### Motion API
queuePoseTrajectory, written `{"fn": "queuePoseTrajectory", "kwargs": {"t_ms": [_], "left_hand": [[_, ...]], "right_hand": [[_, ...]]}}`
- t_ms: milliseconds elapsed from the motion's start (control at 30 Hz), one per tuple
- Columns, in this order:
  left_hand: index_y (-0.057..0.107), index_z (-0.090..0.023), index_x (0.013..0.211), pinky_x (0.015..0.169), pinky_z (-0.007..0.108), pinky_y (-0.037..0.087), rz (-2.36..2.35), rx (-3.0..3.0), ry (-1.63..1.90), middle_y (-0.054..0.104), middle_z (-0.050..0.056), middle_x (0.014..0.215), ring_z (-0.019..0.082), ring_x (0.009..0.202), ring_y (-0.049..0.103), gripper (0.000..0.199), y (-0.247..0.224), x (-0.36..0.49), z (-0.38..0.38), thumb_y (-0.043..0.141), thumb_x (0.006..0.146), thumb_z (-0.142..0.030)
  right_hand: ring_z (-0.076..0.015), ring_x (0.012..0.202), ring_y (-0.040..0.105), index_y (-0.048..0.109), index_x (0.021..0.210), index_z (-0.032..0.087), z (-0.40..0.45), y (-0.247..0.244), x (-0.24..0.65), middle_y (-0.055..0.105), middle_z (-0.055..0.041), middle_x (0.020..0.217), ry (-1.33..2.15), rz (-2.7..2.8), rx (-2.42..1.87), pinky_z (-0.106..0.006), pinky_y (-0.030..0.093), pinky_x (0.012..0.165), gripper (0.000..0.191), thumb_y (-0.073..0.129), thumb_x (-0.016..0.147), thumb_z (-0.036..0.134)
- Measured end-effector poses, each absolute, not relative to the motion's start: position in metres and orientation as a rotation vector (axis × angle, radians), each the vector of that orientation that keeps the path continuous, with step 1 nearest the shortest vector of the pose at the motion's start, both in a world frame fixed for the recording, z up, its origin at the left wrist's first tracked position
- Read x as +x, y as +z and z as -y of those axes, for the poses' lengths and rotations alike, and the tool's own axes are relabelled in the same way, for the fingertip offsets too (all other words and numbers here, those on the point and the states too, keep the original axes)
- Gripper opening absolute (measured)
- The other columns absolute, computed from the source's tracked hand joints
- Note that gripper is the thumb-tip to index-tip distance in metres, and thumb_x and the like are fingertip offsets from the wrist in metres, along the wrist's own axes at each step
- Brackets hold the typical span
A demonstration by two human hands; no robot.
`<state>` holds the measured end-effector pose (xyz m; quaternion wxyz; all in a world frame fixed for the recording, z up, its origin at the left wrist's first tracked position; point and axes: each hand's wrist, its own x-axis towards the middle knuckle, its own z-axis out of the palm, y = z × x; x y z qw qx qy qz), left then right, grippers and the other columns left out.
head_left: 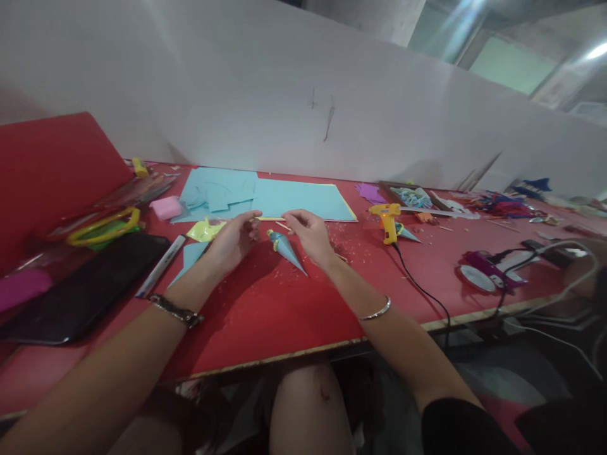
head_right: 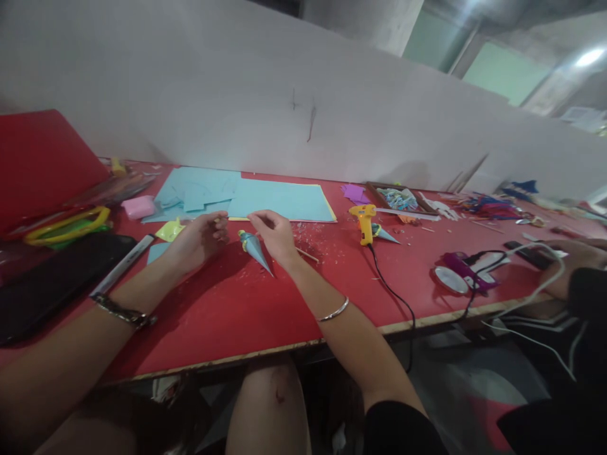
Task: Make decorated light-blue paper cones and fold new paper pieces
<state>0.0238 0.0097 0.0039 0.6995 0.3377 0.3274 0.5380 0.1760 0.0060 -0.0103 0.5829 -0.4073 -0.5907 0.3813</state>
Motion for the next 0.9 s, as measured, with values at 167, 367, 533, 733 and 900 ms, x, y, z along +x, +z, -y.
{"fn": "queuePoseTrajectory", "kwargs": {"t_ms": [167, 367, 533, 733, 900], "left_hand": [[0.054, -0.013, 0.072, 0.041, 0.016, 0.031, -0.726, 0.778, 1.205, 0.040, -0.006, 0.051, 0.003, 0.040, 0.034, 0.005, 0.0020, 0.0253, -0.0109, 0.049, 0.071, -0.012], [0.054, -0.013, 0.071, 0.041, 0.016, 0.030, -0.738, 0.788, 1.197, 0.041, -0.006, 0.052, 0.003, 0.041, 0.035, 0.003, 0.0028, 0.0260, -0.0091, 0.052, 0.071, -0.012], [0.055, -0.013, 0.072, 0.042, 0.016, 0.031, -0.738, 0.815, 1.180, 0.041, -0.006, 0.051, 0.003, 0.041, 0.035, 0.003, 0.0023, 0.0251, -0.0084, 0.051, 0.072, -0.014], [0.055, -0.013, 0.071, 0.042, 0.016, 0.031, -0.739, 0.805, 1.192, 0.042, -0.006, 0.050, 0.003, 0.041, 0.035, 0.004, 0.0034, 0.0268, -0.0070, 0.051, 0.072, -0.014], [0.056, -0.014, 0.071, 0.041, 0.016, 0.031, -0.746, 0.824, 1.197, 0.042, -0.006, 0.049, 0.004, 0.041, 0.035, 0.003, 0.0029, 0.0276, -0.0071, 0.052, 0.071, -0.013]], "right_hand": [[-0.0084, 0.063, 0.052, 0.063, 0.081, 0.020, -0.0064, -0.0115, 0.1759, 0.059, 0.0012, 0.071, 0.942, 1.344, -0.926, -0.024, 0.046, 0.065, 0.018, 0.054, 0.072, 0.032], [-0.0079, 0.055, 0.049, 0.061, 0.068, 0.018, -0.0032, -0.0083, 0.1754, 0.055, 0.0015, 0.061, 0.941, 1.328, -0.946, -0.023, 0.044, 0.057, 0.021, 0.052, 0.073, 0.036], [-0.0104, 0.069, 0.056, 0.062, 0.077, 0.019, -0.0049, -0.0095, 0.1763, 0.062, 0.0005, 0.073, 0.988, 1.331, -0.945, -0.027, 0.047, 0.071, 0.015, 0.059, 0.067, 0.030], [-0.0086, 0.059, 0.054, 0.062, 0.072, 0.018, -0.0047, -0.0081, 0.1768, 0.058, -0.0008, 0.064, 1.045, 1.232, -0.933, -0.026, 0.048, 0.065, 0.025, 0.046, 0.077, 0.036], [-0.0093, 0.063, 0.055, 0.063, 0.077, 0.020, -0.0033, -0.0085, 0.1763, 0.061, 0.0009, 0.070, 0.959, 1.374, -0.986, -0.026, 0.048, 0.066, 0.013, 0.058, 0.069, 0.030]]}}
